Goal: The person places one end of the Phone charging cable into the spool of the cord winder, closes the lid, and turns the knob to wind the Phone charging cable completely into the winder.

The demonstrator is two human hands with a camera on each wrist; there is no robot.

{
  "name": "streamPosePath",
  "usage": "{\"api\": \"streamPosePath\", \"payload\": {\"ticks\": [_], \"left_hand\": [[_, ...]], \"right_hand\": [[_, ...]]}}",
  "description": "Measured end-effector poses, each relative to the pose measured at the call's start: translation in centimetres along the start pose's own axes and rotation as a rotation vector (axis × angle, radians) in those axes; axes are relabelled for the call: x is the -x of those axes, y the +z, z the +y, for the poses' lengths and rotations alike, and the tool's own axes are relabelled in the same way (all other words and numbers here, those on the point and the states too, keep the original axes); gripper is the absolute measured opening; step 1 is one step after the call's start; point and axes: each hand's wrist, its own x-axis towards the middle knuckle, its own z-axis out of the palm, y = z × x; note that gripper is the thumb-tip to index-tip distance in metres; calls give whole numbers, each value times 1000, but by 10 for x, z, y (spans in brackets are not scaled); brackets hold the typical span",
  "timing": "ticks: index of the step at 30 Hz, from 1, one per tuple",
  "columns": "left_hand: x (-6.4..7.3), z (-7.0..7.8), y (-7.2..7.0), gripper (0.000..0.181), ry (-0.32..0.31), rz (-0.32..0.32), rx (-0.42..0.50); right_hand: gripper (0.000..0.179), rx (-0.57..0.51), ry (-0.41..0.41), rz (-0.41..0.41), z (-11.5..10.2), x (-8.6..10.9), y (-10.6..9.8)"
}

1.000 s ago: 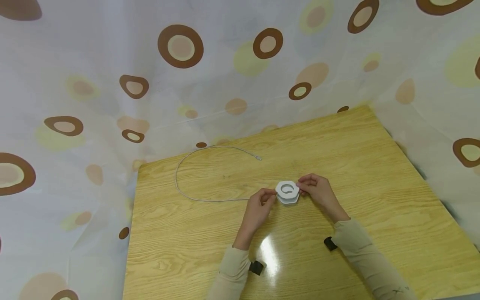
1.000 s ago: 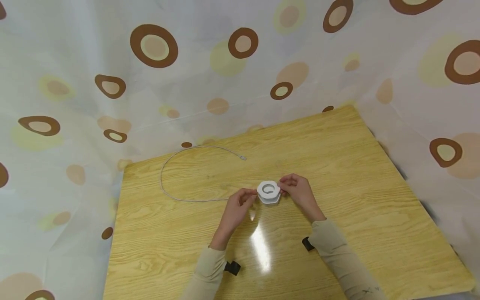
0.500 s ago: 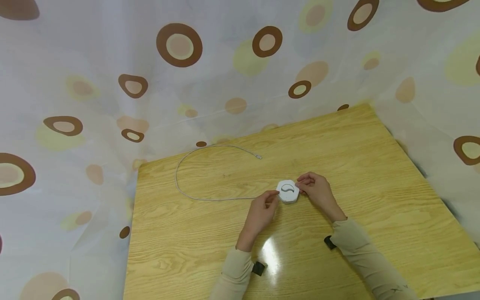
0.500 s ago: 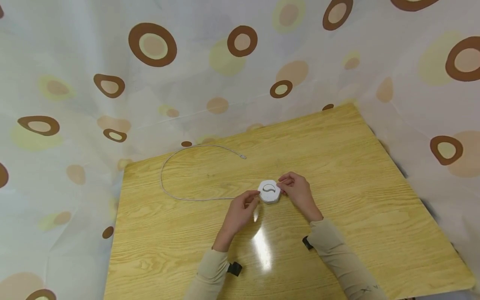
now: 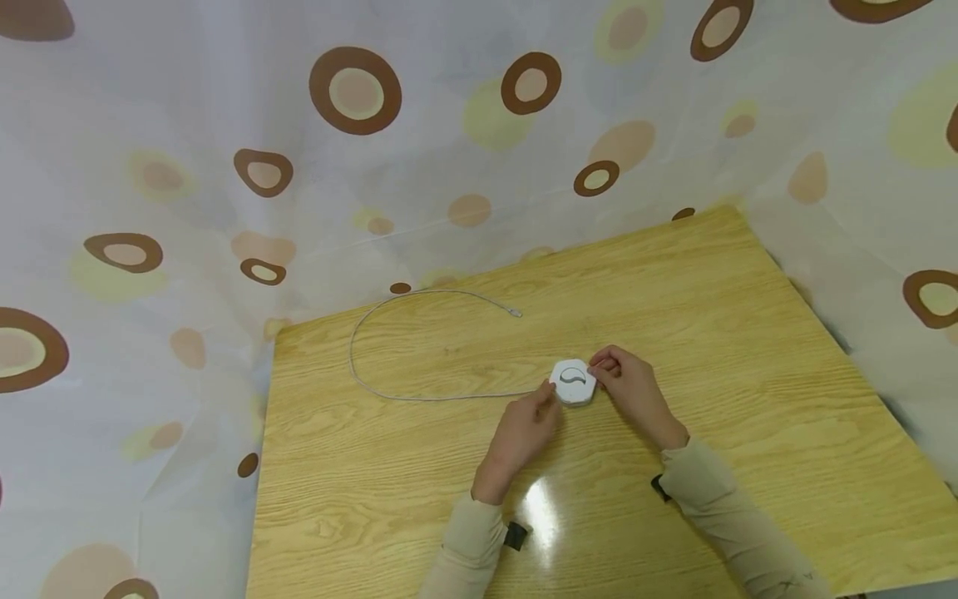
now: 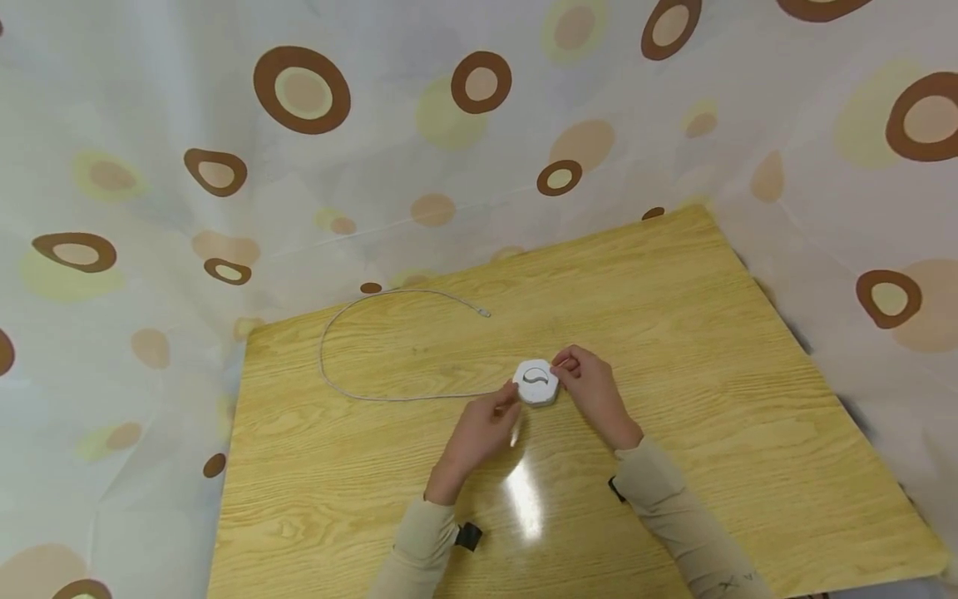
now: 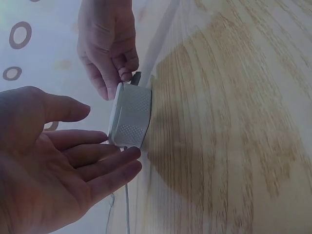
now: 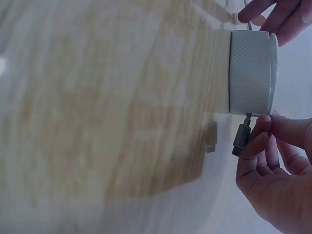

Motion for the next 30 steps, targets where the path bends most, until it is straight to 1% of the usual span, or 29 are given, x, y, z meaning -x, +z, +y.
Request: {"api": "streamPosePath", "payload": {"ticks": [2, 5, 8, 12, 17, 23, 26, 30], "left_hand": [[1, 0, 1, 44, 32, 9, -61], [1, 1, 3, 44, 64, 10, -106], [1, 2, 3, 45, 73, -7, -133], [2, 3, 3, 46, 70, -34, -163], [3, 5, 3, 46, 59, -52, -170], [2, 3, 3, 46, 63, -46, -195], [1, 2, 2, 45, 66, -27, -213], [0, 1, 1, 41, 93, 12, -248]], "right_hand": [[13, 17, -23, 13, 0, 0, 2], [12, 48, -58, 35, 0, 1, 3], [12, 73, -92, 49, -1, 2, 3], [13, 106, -111, 55, -1, 3, 3], [16, 146, -104, 48, 0, 3, 4], [17, 165, -97, 49, -1, 4, 3], [18, 165, -87, 43, 0, 5, 1], [24, 151, -75, 26, 4, 8, -3]]}}
